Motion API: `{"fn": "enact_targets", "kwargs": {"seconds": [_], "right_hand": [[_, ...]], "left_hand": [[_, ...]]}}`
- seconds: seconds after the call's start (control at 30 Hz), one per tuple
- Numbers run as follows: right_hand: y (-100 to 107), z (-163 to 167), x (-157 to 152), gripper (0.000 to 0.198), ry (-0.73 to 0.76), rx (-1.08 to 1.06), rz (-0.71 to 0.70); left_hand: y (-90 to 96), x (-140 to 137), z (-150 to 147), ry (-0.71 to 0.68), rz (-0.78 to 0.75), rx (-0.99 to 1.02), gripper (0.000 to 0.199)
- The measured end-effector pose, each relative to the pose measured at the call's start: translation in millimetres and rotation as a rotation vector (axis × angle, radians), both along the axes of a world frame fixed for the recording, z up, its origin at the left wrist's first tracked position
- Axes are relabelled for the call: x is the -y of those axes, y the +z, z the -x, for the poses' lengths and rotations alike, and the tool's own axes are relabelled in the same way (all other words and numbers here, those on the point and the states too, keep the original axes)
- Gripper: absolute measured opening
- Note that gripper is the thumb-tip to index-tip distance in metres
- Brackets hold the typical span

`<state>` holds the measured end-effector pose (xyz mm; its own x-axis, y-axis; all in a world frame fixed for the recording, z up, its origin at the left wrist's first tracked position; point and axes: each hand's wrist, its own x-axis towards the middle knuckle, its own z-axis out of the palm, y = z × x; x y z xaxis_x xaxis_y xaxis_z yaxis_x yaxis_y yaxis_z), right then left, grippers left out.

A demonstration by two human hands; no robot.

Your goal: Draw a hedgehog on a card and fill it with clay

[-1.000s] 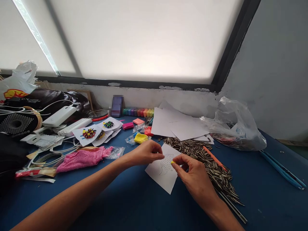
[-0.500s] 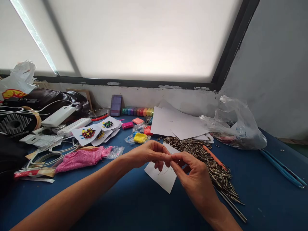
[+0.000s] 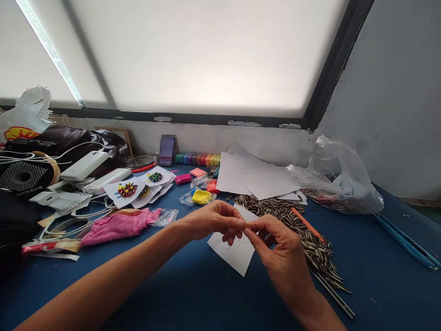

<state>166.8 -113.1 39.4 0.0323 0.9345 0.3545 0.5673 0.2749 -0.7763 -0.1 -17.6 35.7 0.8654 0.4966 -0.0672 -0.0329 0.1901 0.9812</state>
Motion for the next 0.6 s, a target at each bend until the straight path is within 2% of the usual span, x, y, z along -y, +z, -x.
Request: {"fn": "enact_targets", "kwargs": {"seconds": [0.13,0.2,0.27,0.37,0.43,0.6], "right_hand": [[2,2,2,0.022,0.044,0.064,-0.023],[3,-2,0,0.023,-0.015,0.124,-0.035],[4,-12,-3,0.022,-0.146,0.249,-0.027],[6,-36,-12,0.022,-0.279,0.586,0.116],[6,-52,-17,0.022,-0.325,0.758,0.28],[1,-72,-19,0.035,-0.287,0.796,0.403]], "left_hand": [[-1.6,-3,2,-0.014,-0.007,-0.004,0.036],[-3.4,-6,2,0.018,-0.031,-0.023,0.033],[-5.3,-9,2,0.101,-0.088,-0.089,0.027],[-7.7,-12,1,0.266,-0.147,-0.215,0.01],[-8.3,-15,2,0.337,-0.126,-0.243,0.005],[-5.0,-21,9,0.398,-0.12,-0.229,0.018]]}}
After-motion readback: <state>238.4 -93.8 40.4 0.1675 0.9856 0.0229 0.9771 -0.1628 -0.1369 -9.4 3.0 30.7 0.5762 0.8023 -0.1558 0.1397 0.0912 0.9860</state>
